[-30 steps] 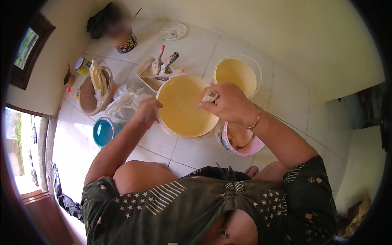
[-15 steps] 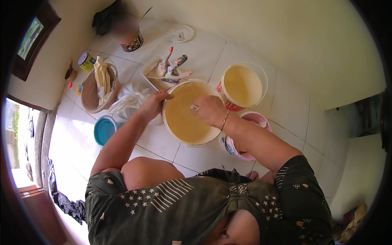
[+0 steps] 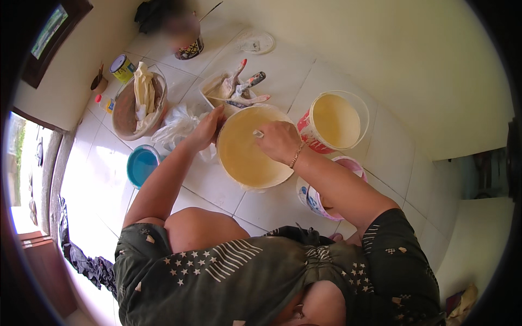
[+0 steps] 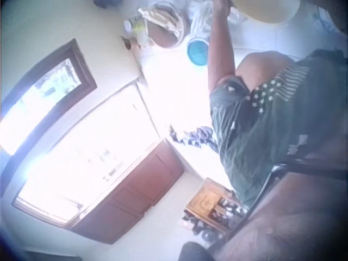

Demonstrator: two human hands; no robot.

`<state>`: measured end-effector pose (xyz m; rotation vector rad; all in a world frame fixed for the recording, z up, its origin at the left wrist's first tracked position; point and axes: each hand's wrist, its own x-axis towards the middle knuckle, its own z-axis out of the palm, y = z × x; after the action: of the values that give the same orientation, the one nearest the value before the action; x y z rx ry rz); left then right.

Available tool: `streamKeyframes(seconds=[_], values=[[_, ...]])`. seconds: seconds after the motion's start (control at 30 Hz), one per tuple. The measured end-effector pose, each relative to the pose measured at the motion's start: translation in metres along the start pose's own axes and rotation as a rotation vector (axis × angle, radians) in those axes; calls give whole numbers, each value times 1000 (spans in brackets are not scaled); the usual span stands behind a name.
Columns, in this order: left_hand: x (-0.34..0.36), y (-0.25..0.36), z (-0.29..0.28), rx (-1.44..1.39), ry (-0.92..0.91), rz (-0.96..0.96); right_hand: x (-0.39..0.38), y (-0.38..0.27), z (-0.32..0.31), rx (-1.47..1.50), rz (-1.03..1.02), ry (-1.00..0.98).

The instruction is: The person stirs yellow paint in a bucket with a wooden stick, pours it between buckets, and handles a paintbrush and a cloth.

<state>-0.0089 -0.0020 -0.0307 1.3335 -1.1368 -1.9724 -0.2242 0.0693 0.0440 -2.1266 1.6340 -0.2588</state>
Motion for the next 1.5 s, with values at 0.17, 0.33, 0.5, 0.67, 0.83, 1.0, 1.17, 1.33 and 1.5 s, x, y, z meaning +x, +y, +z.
streamKeyframes(seconds=[0.17, 0.33, 0.5, 0.67, 0.83, 1.0, 1.17, 1.33, 1.5], values=[[-7, 2, -4, -47, 16, -52, -8, -13, 16, 134, 55, -178], [-21, 15, -2, -61, -22, -133, 8, -8, 20, 199, -69, 109], [-32, 19, -10, -82, -21, -183, 3, 1, -2, -33, -1, 0], [-41, 22, -13, -65, -111, -245, -15, -14, 18, 250, 30, -73], [-54, 37, -8, -21, -152, -341, 4, -13, 18, 226, -82, 87], [-65, 41, -3, -15, -137, -287, -2, -4, 2, -13, -70, 100], [-61, 37, 1, 120, -62, -176, -19, -16, 16, 140, 57, -97], [-46, 43, 7, 10, 22, -23, 2, -22, 16, 298, -212, 187], [-31, 43, 13, -319, -10, 139, 16, 10, -9, -22, -50, 105]])
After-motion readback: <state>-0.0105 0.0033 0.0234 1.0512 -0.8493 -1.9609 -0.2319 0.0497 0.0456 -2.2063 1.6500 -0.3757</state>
